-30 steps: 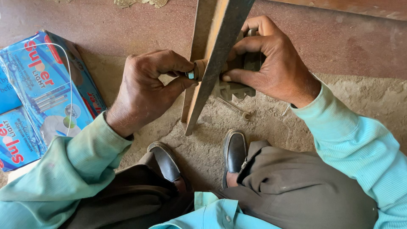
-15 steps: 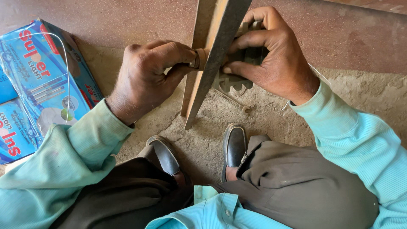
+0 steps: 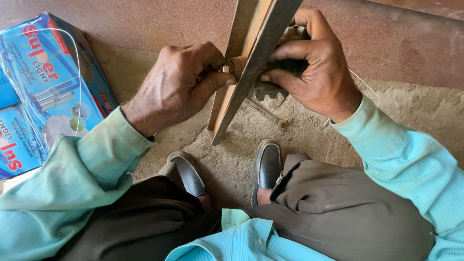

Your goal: The person assembles a metal frame by tightening a bolt with a wrench and hammering a nut onto a threaded rod. They then walk to a workbench area and continue hammering the nut onto the rod.

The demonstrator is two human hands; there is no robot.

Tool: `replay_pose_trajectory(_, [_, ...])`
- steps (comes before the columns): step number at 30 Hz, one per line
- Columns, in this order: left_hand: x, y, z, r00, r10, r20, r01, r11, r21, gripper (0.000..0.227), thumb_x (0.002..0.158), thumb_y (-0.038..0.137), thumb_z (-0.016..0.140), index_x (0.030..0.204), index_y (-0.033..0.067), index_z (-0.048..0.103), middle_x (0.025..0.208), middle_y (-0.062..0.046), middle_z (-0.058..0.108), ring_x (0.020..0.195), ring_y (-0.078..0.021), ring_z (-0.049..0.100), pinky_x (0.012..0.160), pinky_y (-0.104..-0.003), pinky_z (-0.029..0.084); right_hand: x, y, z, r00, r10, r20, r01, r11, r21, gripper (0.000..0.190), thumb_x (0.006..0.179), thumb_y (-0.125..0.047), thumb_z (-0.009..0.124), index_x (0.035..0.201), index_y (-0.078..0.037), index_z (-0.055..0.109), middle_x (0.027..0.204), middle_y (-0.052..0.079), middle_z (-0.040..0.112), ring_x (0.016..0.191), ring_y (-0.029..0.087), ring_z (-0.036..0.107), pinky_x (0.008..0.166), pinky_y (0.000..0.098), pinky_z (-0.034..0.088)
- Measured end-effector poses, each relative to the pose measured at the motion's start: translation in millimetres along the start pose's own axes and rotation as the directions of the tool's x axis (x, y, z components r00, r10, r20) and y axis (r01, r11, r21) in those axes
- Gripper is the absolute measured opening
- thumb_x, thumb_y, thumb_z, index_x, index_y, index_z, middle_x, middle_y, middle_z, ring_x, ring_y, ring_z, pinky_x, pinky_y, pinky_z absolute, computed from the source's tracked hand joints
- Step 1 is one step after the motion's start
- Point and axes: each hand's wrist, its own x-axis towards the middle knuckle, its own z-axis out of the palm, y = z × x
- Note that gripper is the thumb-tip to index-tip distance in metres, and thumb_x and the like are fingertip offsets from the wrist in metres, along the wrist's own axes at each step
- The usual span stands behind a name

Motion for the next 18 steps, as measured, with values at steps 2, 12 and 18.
replay_pose_trajectory(2, [2, -2, 2, 0.998, -0.043, 0.034, 0.045, 0.998, -0.043, 0.028, 0.106, 0.026, 0.067, 0.098, -0.0008, 0.068, 0.069, -0.013, 0.066, 0.054, -0.0214, 0.064, 0.049, -0.036, 0.049, 0, 1, 0, 1.0, -0.001, 0.002, 0.001, 1.0, 0.023, 0.03, 0.087, -0.008, 0.099, 0.108, -0.004, 0.077, 0.131, 0.008, 0.053, 0.119, 0.019, 0.06, 0.107, 0.0318, 0.057])
replay_pose_trajectory(12, [6, 5, 0, 0.999, 0.013, 0.045, -0.007, 0.991, -0.132, 0.03, 0.107, 0.017, 0.048, 0.088, -0.0027, 0.059, 0.061, -0.009, 0.053, 0.047, -0.0198, 0.05, 0.046, -0.039, 0.042, 1, 2, -2, 1.0, 0.007, 0.031, -0.008, 1.0, 0.03, 0.03, 0.089, -0.007, 0.098, 0.108, -0.002, 0.075, 0.133, 0.01, 0.052, 0.117, 0.019, 0.063, 0.104, 0.0304, 0.058])
replay_pose_trajectory(18, [7, 0, 9, 0.998, -0.022, 0.056, 0.03, 0.989, -0.145, 0.034, 0.109, 0.02, 0.043, 0.085, 0.0013, 0.06, 0.061, -0.008, 0.054, 0.049, -0.019, 0.051, 0.049, -0.039, 0.044, 1, 1, -3, 0.999, 0.017, 0.033, -0.018, 1.0, 0.006, 0.03, 0.088, -0.007, 0.098, 0.108, -0.001, 0.076, 0.127, 0.01, 0.053, 0.114, 0.019, 0.062, 0.102, 0.031, 0.057])
